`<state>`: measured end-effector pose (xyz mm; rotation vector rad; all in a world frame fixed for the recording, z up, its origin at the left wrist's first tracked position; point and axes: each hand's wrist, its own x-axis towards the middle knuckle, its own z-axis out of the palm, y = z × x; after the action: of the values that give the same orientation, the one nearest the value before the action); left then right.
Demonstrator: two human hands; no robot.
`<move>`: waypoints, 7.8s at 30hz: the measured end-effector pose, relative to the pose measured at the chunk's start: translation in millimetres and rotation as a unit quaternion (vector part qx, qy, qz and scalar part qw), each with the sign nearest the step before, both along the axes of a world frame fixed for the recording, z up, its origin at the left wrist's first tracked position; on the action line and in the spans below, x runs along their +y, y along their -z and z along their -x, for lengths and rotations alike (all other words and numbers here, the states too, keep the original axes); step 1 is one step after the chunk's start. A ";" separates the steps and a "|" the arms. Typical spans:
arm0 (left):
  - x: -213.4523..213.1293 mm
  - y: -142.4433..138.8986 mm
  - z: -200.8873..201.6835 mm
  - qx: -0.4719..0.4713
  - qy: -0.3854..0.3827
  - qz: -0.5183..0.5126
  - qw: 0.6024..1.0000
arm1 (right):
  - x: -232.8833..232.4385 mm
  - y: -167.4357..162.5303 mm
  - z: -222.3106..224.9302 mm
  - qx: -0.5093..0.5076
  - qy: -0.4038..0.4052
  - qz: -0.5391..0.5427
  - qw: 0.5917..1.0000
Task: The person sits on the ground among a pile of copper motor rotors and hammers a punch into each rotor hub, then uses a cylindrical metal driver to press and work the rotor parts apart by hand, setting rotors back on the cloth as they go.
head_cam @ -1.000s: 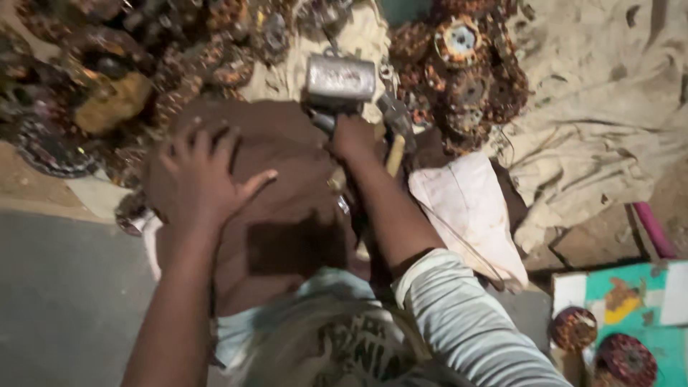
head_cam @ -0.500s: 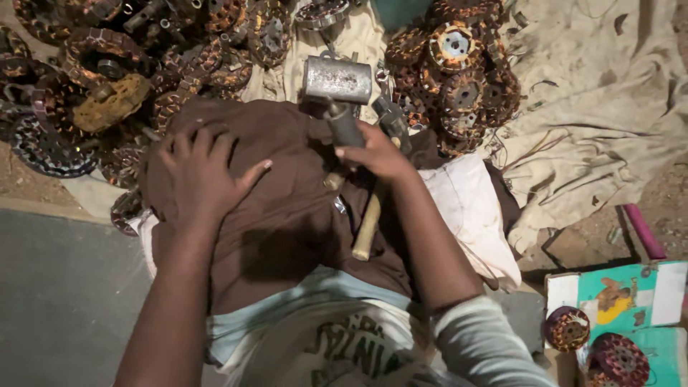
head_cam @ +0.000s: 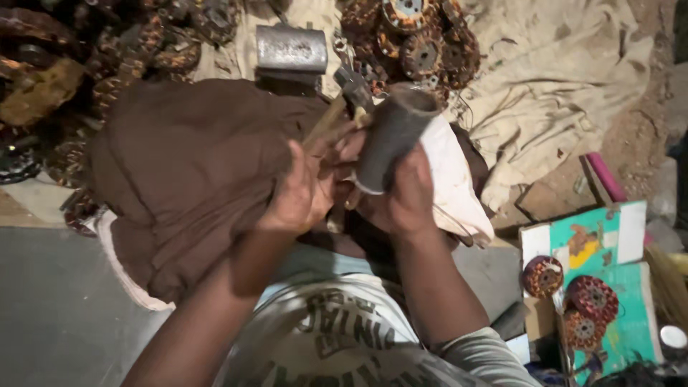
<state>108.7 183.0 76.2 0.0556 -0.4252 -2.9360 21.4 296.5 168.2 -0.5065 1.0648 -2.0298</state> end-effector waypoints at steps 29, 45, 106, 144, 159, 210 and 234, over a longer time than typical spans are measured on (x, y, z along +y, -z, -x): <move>54.7 97.4 24.1 0.064 0.110 0.948 0.292 | 98.4 145.2 31.1 0.392 0.308 -0.425 0.755; 10.4 86.5 26.3 0.024 0.133 0.963 0.232 | 94.0 143.1 30.9 0.403 0.268 -0.422 0.767; -145.6 43.0 -72.3 -0.367 -0.153 0.858 0.325 | -121.7 122.6 100.5 0.537 0.137 -0.264 0.789; -81.9 -30.7 -0.9 -0.190 0.021 0.430 0.882 | -57.8 5.6 70.1 0.166 -0.151 -0.216 0.950; -57.2 -73.5 -24.3 -0.062 0.010 0.230 0.971 | 1.9 -50.9 10.3 0.350 0.103 -0.207 0.908; -14.2 -82.6 -42.0 -0.222 -0.197 0.392 0.871 | -31.4 3.3 -29.3 0.242 0.130 -0.201 0.940; -27.2 -66.3 -53.5 -0.223 -0.183 0.307 0.907 | -8.9 6.2 -34.4 0.478 0.009 -0.311 0.821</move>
<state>162.1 155.8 142.5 0.6488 -1.2311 -2.2804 55.8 287.6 161.9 -1.1930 2.2083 -1.2290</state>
